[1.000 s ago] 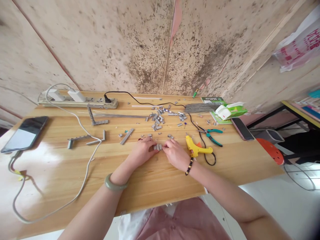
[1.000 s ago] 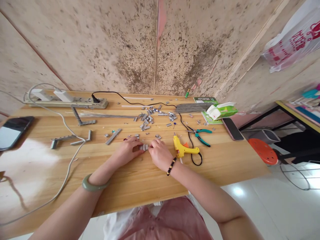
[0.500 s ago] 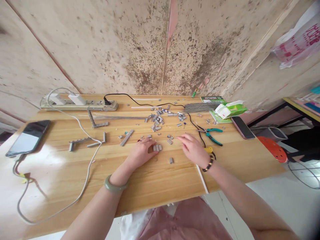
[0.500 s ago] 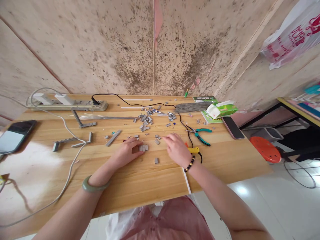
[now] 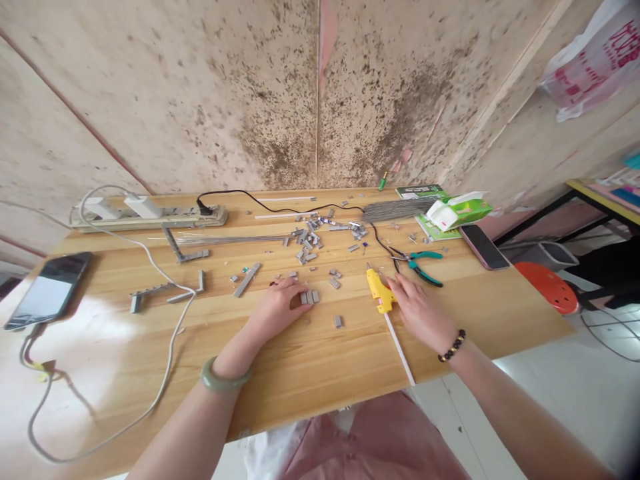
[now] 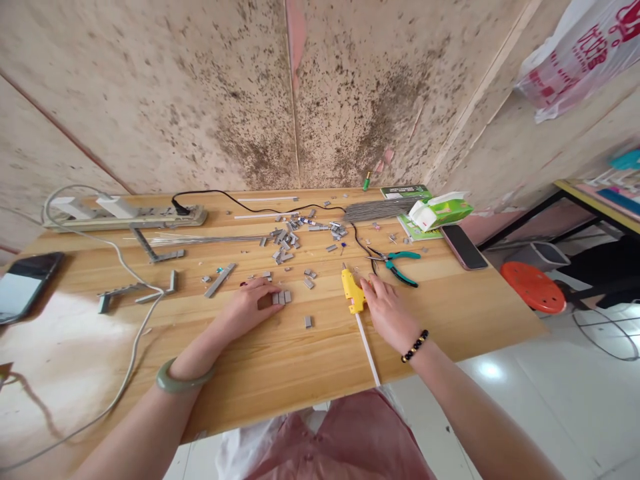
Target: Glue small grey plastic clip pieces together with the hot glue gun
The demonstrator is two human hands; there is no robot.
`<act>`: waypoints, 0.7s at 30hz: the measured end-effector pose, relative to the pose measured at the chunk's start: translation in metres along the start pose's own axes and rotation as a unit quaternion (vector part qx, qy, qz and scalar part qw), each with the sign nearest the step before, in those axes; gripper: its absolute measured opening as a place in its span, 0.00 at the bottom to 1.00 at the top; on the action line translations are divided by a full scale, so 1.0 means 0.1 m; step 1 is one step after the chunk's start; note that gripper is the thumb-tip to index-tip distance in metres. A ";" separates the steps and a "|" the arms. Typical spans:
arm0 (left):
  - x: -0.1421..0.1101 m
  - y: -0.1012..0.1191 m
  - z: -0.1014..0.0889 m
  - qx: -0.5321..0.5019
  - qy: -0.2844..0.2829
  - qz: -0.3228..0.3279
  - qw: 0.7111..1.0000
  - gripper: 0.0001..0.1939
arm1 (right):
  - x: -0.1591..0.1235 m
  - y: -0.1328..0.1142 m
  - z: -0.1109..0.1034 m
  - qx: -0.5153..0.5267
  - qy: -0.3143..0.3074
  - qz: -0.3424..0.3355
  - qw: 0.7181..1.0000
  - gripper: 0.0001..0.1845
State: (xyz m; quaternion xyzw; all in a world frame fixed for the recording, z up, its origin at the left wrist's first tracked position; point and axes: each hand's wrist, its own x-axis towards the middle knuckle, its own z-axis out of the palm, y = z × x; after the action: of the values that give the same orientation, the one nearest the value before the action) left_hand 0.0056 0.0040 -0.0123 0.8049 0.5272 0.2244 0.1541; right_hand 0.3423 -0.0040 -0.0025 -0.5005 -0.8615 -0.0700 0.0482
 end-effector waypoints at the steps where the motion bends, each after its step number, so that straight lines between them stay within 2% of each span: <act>1: 0.00 0.00 0.00 0.003 0.000 0.003 1.000 0.12 | 0.02 -0.01 0.00 -0.008 0.000 0.005 1.000 0.32; 7: -0.02 -0.01 -0.01 -0.015 0.017 0.022 0.999 0.13 | 0.10 0.03 -0.04 -0.016 -0.004 0.036 0.999 0.27; 12: 0.00 0.00 -0.05 -0.090 0.067 0.003 0.994 0.13 | 0.16 0.06 -0.07 0.089 0.071 0.058 0.992 0.21; 18: 0.00 -0.01 -0.10 -0.247 0.091 -0.034 0.964 0.16 | 0.43 -0.09 -0.18 0.255 0.181 -0.014 0.950 0.11; 21: -0.01 -0.01 -0.12 -0.328 0.082 -0.060 0.939 0.15 | 0.62 -0.21 -0.29 0.346 0.159 -0.038 0.924 0.11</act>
State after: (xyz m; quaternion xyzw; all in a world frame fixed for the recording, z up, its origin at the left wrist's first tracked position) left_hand -0.0014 0.0035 -0.0029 0.6552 0.4822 0.4410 0.3790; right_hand 0.2938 0.0337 0.0343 -0.4023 -0.8314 0.1521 0.3517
